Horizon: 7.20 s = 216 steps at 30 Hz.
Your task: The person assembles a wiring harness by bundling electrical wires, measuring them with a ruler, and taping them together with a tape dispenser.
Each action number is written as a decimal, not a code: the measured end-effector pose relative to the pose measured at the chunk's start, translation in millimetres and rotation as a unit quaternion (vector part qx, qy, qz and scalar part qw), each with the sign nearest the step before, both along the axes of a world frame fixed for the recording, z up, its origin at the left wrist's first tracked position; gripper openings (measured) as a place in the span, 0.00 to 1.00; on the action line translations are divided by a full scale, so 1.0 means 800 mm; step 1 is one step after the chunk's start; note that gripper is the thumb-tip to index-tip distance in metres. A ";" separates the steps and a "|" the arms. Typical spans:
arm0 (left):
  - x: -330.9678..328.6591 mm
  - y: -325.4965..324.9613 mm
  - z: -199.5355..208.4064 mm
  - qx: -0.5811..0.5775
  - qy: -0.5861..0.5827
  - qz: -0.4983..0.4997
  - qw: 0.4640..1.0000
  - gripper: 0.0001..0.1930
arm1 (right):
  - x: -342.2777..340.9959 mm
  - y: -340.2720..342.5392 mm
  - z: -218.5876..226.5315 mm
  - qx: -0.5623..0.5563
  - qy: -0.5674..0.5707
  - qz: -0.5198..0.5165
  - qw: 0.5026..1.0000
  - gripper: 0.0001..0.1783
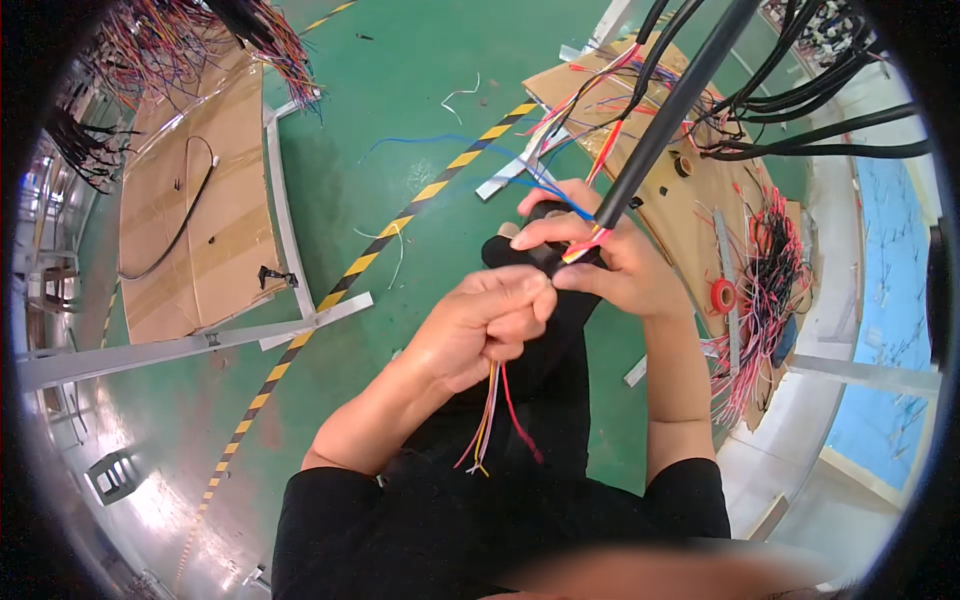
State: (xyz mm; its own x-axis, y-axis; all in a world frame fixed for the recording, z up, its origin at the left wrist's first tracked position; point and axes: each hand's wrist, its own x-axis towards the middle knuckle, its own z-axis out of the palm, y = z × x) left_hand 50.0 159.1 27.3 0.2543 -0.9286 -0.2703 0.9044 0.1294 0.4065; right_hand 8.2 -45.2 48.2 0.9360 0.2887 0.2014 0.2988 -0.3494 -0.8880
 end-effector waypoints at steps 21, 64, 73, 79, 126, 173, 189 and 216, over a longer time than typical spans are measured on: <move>0.075 -0.076 -0.054 0.156 -0.860 0.260 0.410 0.06 | -0.115 0.035 -0.025 0.021 -0.020 -0.251 0.968 0.07; -0.039 -0.156 -0.029 0.010 -0.101 0.063 0.993 0.12 | -0.376 -0.456 -0.106 -0.543 0.222 -0.564 0.581 0.08; -0.043 -0.168 -0.031 0.004 -0.154 0.052 0.987 0.10 | -0.289 -0.383 0.108 -0.264 -0.409 -0.687 0.540 0.12; -0.043 -0.170 -0.039 -0.009 -0.177 0.052 0.983 0.10 | -0.262 -0.249 0.189 -0.092 -0.435 -0.647 0.620 0.12; -0.033 -0.147 -0.031 0.048 -0.268 0.012 0.962 0.13 | -0.088 -0.045 -0.041 -0.088 -0.108 -0.456 0.879 0.05; -0.007 -0.159 -0.054 0.024 -0.235 0.140 0.962 0.12 | -0.141 0.014 -0.111 0.452 0.233 -0.216 0.833 0.19; -0.025 -0.144 -0.036 0.010 -0.235 0.065 0.970 0.14 | -0.044 -0.062 -0.052 0.202 -0.015 -0.373 0.905 0.12; -0.010 -0.143 -0.051 -0.017 -0.176 0.123 0.976 0.11 | -0.072 -0.021 -0.110 0.533 0.157 -0.211 0.805 0.27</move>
